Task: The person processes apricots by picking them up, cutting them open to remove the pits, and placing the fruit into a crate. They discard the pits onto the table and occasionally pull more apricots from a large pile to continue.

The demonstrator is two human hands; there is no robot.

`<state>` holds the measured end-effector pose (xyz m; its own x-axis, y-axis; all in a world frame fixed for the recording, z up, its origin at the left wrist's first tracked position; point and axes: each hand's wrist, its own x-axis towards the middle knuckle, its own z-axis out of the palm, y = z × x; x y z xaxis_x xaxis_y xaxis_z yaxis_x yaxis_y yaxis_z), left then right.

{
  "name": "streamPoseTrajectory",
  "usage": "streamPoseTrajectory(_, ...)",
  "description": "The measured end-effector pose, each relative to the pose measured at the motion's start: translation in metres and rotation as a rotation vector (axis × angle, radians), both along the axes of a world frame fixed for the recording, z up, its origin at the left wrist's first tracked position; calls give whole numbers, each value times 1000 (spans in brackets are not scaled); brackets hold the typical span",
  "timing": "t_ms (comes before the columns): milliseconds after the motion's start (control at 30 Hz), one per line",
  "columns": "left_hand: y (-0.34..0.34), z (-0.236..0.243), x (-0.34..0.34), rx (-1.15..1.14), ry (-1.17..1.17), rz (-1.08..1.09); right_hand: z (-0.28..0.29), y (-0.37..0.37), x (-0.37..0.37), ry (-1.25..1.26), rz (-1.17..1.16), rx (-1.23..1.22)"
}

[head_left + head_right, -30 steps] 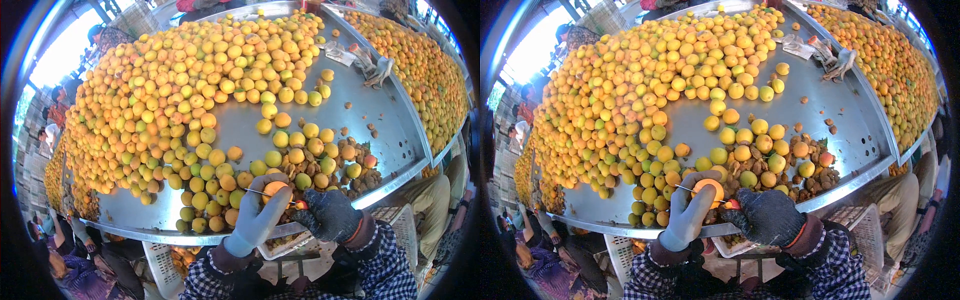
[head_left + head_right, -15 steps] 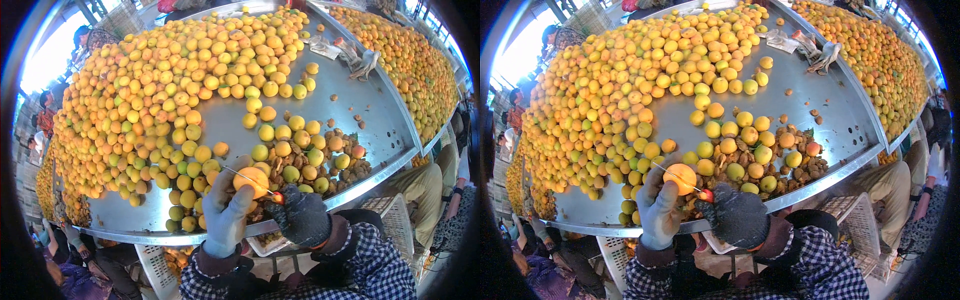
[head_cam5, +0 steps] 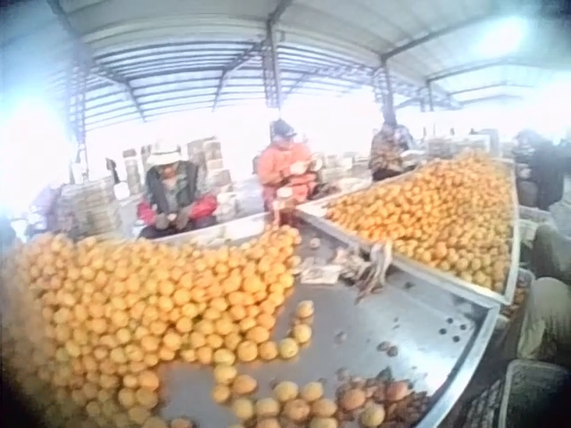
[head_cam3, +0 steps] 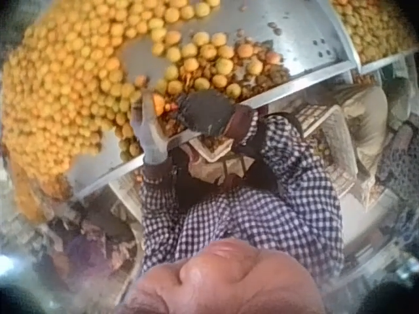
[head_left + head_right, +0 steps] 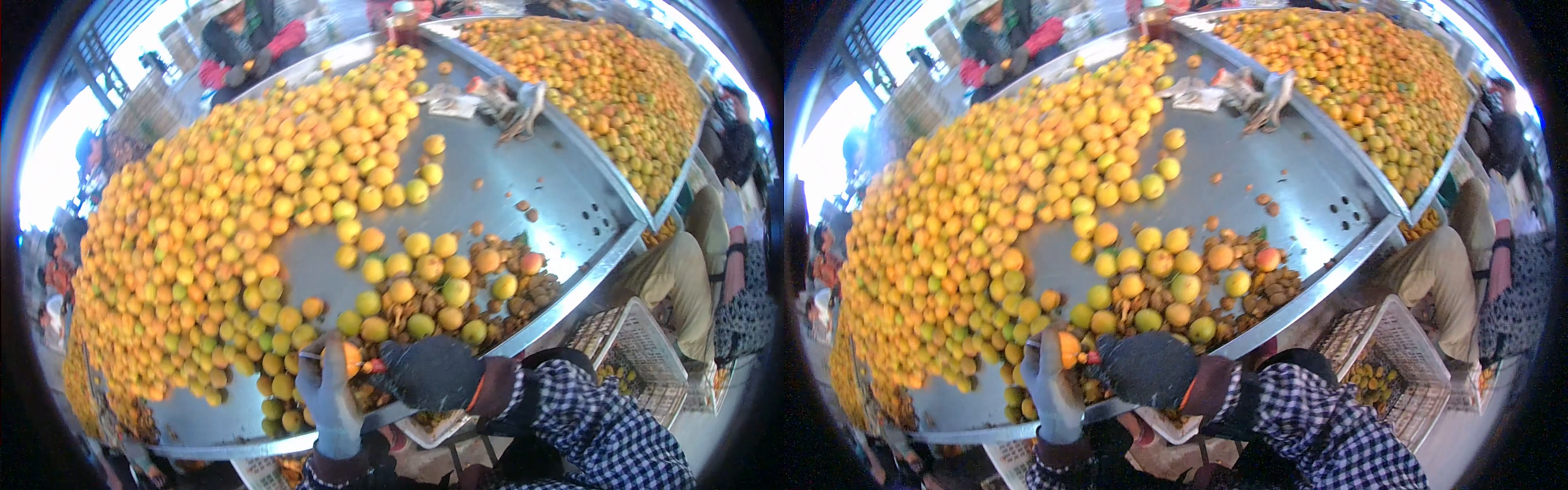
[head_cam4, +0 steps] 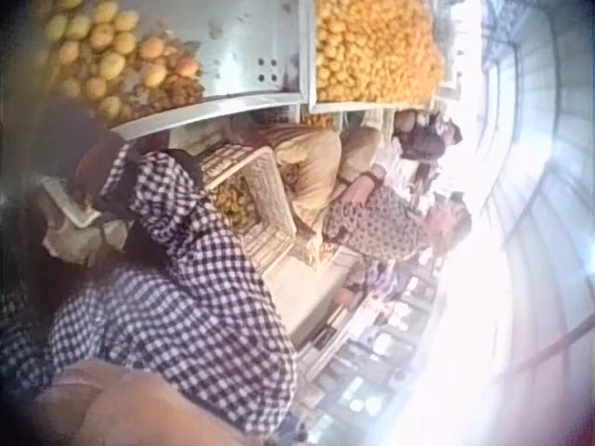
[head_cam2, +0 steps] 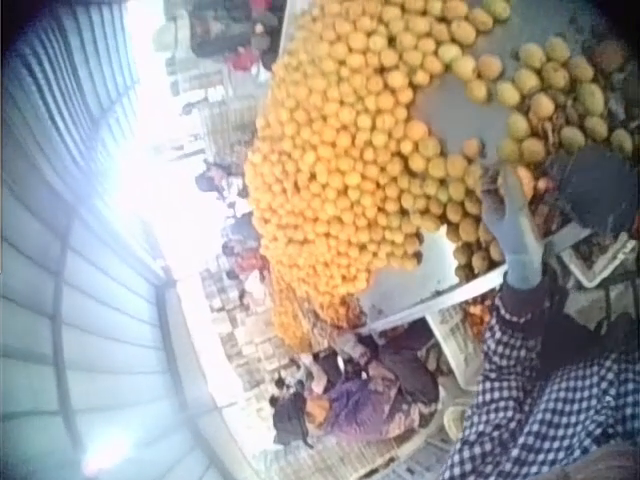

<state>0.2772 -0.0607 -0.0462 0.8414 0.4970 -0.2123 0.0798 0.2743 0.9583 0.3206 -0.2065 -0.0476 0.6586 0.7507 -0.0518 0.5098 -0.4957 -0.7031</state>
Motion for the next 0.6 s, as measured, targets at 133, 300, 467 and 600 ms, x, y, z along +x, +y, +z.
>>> streamPoseTrajectory(133,-14,4,5,140,-47,90,-8,-1,-4,-154,-126,-6)
streamPoseTrajectory(300,-16,5,6,199,-38,29,-4,-15,11,-99,-28,32)
streamPoseTrajectory(467,-19,4,0,90,-43,-125,-4,-23,17,-30,44,-29)
streamPoseTrajectory(600,-19,6,-4,77,-56,-160,-1,-27,17,-33,64,23)
